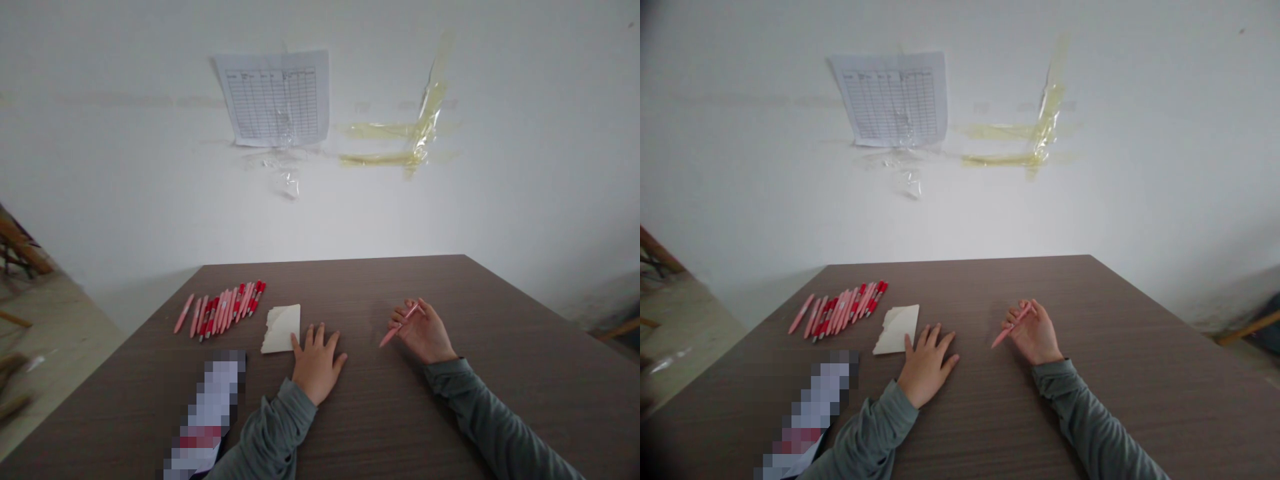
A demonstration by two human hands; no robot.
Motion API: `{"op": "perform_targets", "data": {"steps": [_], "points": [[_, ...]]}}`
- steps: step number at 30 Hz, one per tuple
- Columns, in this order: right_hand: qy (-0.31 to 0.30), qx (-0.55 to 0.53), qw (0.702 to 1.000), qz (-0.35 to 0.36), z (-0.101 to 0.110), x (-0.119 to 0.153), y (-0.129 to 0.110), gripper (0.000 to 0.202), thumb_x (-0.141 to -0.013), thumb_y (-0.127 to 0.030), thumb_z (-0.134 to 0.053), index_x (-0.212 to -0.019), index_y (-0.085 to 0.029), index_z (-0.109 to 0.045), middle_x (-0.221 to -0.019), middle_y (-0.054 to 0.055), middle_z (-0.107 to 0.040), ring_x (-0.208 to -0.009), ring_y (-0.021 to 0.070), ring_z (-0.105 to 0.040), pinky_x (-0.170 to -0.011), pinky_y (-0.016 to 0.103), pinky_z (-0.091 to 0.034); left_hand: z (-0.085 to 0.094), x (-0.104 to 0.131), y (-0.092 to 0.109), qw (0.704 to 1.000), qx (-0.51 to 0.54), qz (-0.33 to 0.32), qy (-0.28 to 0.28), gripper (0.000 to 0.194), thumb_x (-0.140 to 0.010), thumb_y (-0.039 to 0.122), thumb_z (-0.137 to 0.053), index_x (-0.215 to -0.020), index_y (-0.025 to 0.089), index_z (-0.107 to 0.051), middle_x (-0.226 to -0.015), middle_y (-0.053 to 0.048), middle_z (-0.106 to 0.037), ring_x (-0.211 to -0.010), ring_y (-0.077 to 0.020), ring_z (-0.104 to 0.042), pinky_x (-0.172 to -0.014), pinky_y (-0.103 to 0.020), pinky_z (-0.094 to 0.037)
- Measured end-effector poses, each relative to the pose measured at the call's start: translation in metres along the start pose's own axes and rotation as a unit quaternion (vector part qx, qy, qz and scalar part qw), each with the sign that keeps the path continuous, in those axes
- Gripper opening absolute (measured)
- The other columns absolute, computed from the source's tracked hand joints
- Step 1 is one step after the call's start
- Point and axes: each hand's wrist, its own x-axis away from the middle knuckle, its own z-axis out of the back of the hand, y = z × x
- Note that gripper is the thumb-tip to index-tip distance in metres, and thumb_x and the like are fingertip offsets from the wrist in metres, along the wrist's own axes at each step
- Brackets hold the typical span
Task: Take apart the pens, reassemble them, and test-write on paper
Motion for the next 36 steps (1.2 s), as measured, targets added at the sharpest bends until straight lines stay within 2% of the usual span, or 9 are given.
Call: {"op": "perform_targets", "data": {"steps": [7,12,15,18,20,23,26,32,36], "points": [[0.005,-0.019,1.000,-0.014,0.000,0.001,0.001,0.020,-0.081,-0.040,-0.055,-0.071,-0.023,-0.055,-0.064,-0.002,-0.048,-0.057,0.0129,-0.047,-0.058,0.031,-0.042,0.003,0.001,0.001,1.000,-0.001,-0.004,0.003,0.049,-0.088,0.054,-0.033,-0.132,0.034,-0.045,-0.146,-0.009,-0.039,-0.136,-0.0355,-0.029,-0.104,-0.071,-0.014],[0.014,0.010,1.000,-0.004,0.004,-0.005,0.003,0.005,-0.077,-0.023,-0.062,-0.074,-0.021,-0.059,-0.070,-0.002,-0.054,-0.057,0.0104,-0.047,-0.055,0.028,-0.044,0.004,0.000,0.000,1.000,-0.003,-0.005,-0.002,0.050,-0.088,0.054,-0.033,-0.133,0.035,-0.044,-0.146,-0.009,-0.039,-0.136,-0.0352,-0.028,-0.104,-0.072,-0.013],[0.042,0.041,0.998,-0.002,0.010,-0.011,0.007,0.006,-0.073,-0.016,-0.067,-0.076,-0.019,-0.062,-0.075,0.000,-0.059,-0.059,0.0102,-0.049,-0.051,0.025,-0.043,0.004,0.000,-0.001,1.000,-0.003,-0.006,0.001,0.050,-0.088,0.054,-0.033,-0.133,0.035,-0.044,-0.146,-0.009,-0.039,-0.136,-0.0349,-0.029,-0.104,-0.072,-0.012],[0.082,0.060,0.995,0.003,0.015,-0.013,0.011,0.006,-0.074,-0.022,-0.068,-0.076,-0.018,-0.065,-0.078,0.003,-0.063,-0.066,0.0129,-0.055,-0.052,0.025,-0.047,0.004,0.000,-0.002,1.000,0.000,-0.008,0.001,0.050,-0.088,0.054,-0.034,-0.133,0.035,-0.044,-0.146,-0.009,-0.039,-0.136,-0.0351,-0.029,-0.104,-0.072,-0.012],[0.091,0.077,0.993,0.003,0.015,-0.011,0.013,0.011,-0.076,-0.028,-0.067,-0.079,-0.018,-0.067,-0.082,0.004,-0.065,-0.072,0.0149,-0.059,-0.061,0.028,-0.052,0.003,0.000,-0.002,1.000,0.001,-0.008,0.003,0.049,-0.087,0.054,-0.035,-0.132,0.035,-0.045,-0.145,-0.009,-0.040,-0.135,-0.0355,-0.030,-0.103,-0.073,-0.012],[0.058,0.094,0.994,0.004,0.010,-0.006,0.014,0.026,-0.080,-0.044,-0.063,-0.088,-0.020,-0.068,-0.078,0.003,-0.064,-0.077,0.0172,-0.060,-0.075,0.039,-0.055,0.004,0.001,-0.002,1.000,-0.001,-0.009,0.008,0.048,-0.087,0.053,-0.037,-0.130,0.035,-0.046,-0.144,-0.008,-0.042,-0.135,-0.0357,-0.031,-0.103,-0.073,-0.012],[0.047,0.121,0.992,0.004,0.005,-0.002,0.013,0.032,-0.081,-0.049,-0.061,-0.096,-0.022,-0.068,-0.068,-0.001,-0.060,-0.069,0.0142,-0.058,-0.074,0.038,-0.056,0.010,-0.002,-0.004,1.000,-0.008,-0.009,0.018,0.045,-0.086,0.049,-0.041,-0.128,0.034,-0.048,-0.144,-0.005,-0.043,-0.135,-0.0343,-0.030,-0.103,-0.074,-0.012],[0.045,0.162,0.985,0.035,0.001,0.000,0.014,0.031,-0.077,-0.048,-0.067,-0.087,-0.019,-0.068,-0.073,0.001,-0.062,-0.077,0.0150,-0.060,-0.081,0.040,-0.056,0.027,-0.011,-0.020,0.991,-0.075,0.083,0.074,0.046,-0.084,0.034,-0.045,-0.129,0.023,-0.049,-0.142,-0.012,-0.044,-0.133,-0.0372,-0.031,-0.103,-0.073,-0.011],[0.079,0.197,0.975,0.063,0.003,-0.001,0.016,0.025,-0.069,-0.041,-0.076,-0.077,-0.018,-0.068,-0.075,0.001,-0.062,-0.075,0.0133,-0.059,-0.074,0.032,-0.056,0.031,-0.013,-0.031,0.980,-0.120,0.135,0.084,0.044,-0.083,0.026,-0.043,-0.125,0.018,-0.052,-0.138,-0.015,-0.046,-0.130,-0.0386,-0.034,-0.104,-0.072,-0.009]]}}
